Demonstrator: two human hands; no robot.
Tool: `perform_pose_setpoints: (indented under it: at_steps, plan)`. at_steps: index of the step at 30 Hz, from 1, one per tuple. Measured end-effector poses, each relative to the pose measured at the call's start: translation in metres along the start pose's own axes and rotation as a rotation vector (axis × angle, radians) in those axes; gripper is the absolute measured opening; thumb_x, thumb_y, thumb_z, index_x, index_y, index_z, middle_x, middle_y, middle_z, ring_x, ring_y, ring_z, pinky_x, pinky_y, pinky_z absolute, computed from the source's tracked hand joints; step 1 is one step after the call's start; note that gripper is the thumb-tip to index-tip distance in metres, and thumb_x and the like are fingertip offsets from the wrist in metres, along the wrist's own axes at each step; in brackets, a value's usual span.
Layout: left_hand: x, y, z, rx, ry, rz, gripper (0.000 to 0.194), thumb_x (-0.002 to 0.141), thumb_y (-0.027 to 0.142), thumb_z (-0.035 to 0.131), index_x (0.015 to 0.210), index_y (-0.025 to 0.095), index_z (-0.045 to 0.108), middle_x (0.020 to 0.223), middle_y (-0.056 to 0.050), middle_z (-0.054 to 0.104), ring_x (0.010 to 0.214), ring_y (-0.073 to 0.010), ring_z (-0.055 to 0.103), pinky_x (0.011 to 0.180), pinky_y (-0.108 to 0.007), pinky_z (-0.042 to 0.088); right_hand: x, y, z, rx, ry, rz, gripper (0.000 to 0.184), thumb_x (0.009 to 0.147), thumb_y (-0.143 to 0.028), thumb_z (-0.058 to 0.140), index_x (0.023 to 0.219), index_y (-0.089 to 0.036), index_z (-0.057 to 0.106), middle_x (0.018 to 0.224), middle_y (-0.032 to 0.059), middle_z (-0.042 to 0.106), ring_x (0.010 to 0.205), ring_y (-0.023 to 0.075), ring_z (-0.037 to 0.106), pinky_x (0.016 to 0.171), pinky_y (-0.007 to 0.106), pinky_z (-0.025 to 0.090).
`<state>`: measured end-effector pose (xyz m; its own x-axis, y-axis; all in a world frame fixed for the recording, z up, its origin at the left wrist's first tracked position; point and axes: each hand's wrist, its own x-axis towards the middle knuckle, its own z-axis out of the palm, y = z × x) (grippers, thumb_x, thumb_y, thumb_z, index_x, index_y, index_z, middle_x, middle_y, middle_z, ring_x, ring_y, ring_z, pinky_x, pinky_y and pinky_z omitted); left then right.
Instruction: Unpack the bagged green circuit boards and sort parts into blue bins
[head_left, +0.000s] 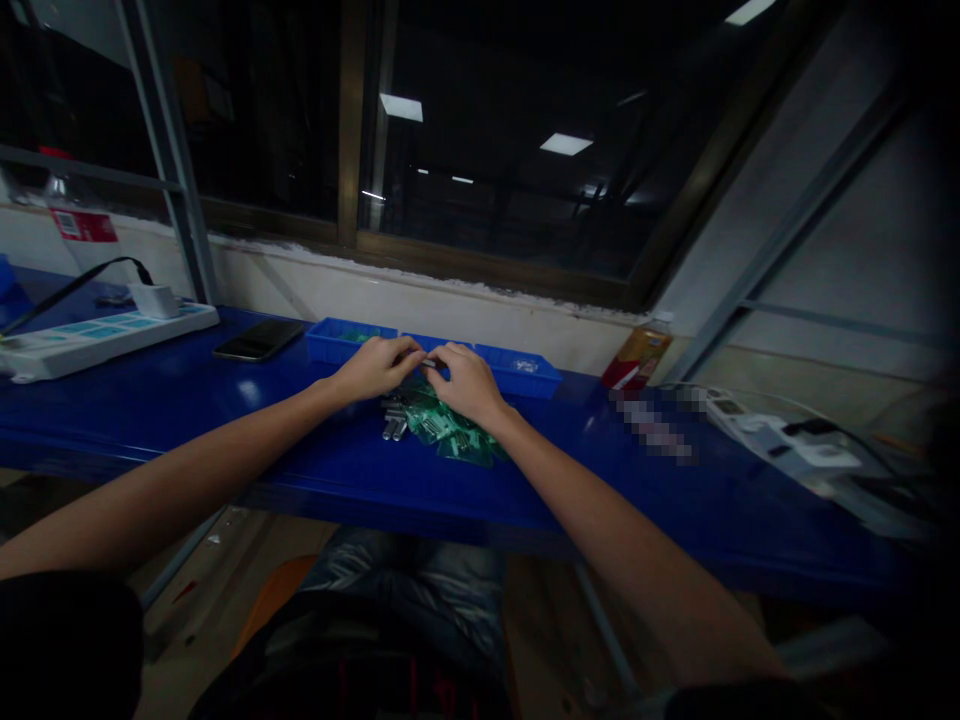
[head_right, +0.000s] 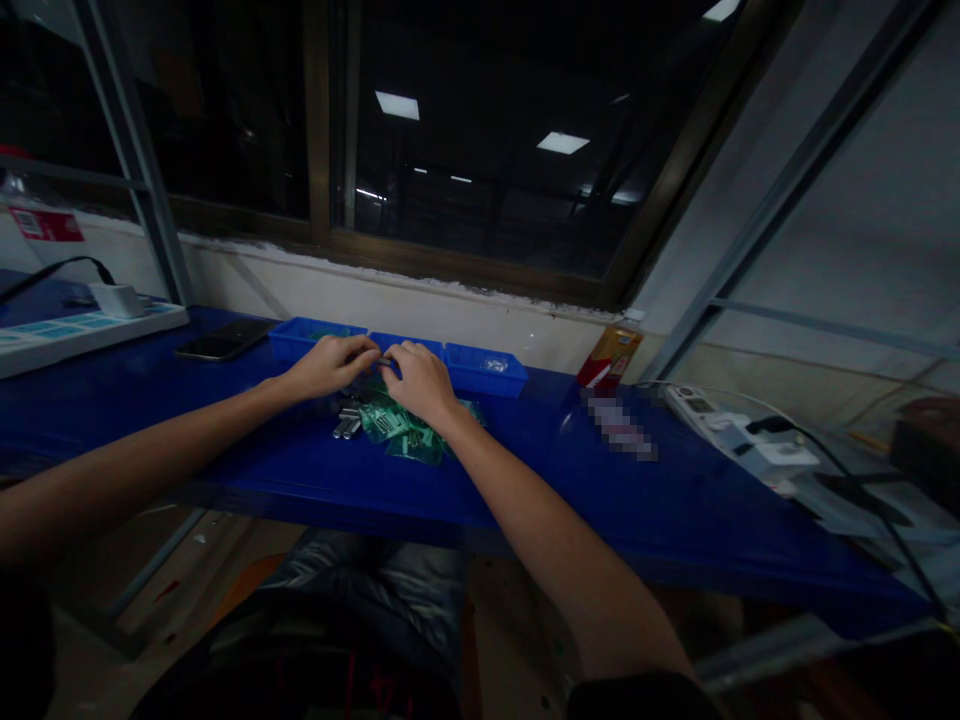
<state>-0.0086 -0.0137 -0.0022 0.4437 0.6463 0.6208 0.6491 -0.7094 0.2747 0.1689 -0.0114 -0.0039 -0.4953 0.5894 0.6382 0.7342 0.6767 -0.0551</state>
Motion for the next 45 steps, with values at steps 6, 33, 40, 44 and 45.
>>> perform_pose_setpoints:
  at_steps: [6, 33, 40, 44, 45]
  plan:
    - [0.001, -0.004, -0.004, -0.027, 0.019, 0.091, 0.025, 0.082, 0.027, 0.049, 0.101, 0.014, 0.057, 0.079, -0.004, 0.065, 0.072, -0.0138, 0.059, 0.063, -0.023, 0.042, 0.002, 0.001, 0.002, 0.044, -0.007, 0.015, 0.017, 0.084, -0.028, 0.046, 0.076, -0.017, 0.057, 0.074, 0.0038, 0.059, 0.072, 0.0155, 0.052, 0.066, 0.027, 0.035]
    - [-0.003, -0.053, -0.025, 0.016, -0.557, -0.078, 0.031, 0.067, 0.034, 0.063, 0.093, 0.017, 0.059, 0.073, -0.001, 0.066, 0.061, -0.0122, 0.06, 0.054, -0.018, 0.04, 0.005, 0.075, 0.007, -0.094, 0.116, 0.224, 0.024, 0.082, -0.032, 0.048, 0.074, -0.017, 0.065, 0.072, 0.0065, 0.061, 0.076, 0.0209, 0.051, 0.077, 0.035, 0.038]
    - [-0.006, -0.053, -0.012, -0.101, -0.448, -0.054, 0.031, 0.065, 0.026, 0.065, 0.091, 0.018, 0.05, 0.072, 0.001, 0.064, 0.063, -0.0123, 0.06, 0.055, -0.019, 0.039, 0.004, 0.075, 0.009, -0.135, 0.129, 0.255, 0.029, 0.083, -0.034, 0.046, 0.071, -0.017, 0.066, 0.075, 0.009, 0.06, 0.08, 0.0226, 0.049, 0.077, 0.036, 0.038]
    - [-0.005, -0.052, -0.021, -0.169, -0.502, -0.072, 0.034, 0.066, 0.026, 0.063, 0.095, 0.018, 0.048, 0.064, 0.004, 0.063, 0.055, -0.012, 0.058, 0.053, -0.02, 0.038, 0.004, 0.068, 0.007, -0.099, 0.149, 0.222, 0.029, 0.084, -0.034, 0.045, 0.072, -0.016, 0.065, 0.074, 0.0081, 0.061, 0.079, 0.0216, 0.05, 0.078, 0.036, 0.038]
    - [-0.004, -0.053, -0.026, -0.175, -0.5, -0.09, 0.035, 0.066, 0.027, 0.063, 0.097, 0.018, 0.047, 0.065, 0.003, 0.063, 0.056, -0.0125, 0.059, 0.054, -0.02, 0.039, 0.005, 0.064, 0.006, -0.082, 0.152, 0.208, 0.028, 0.084, -0.034, 0.045, 0.073, -0.016, 0.065, 0.075, 0.0078, 0.061, 0.079, 0.0213, 0.051, 0.078, 0.036, 0.038]
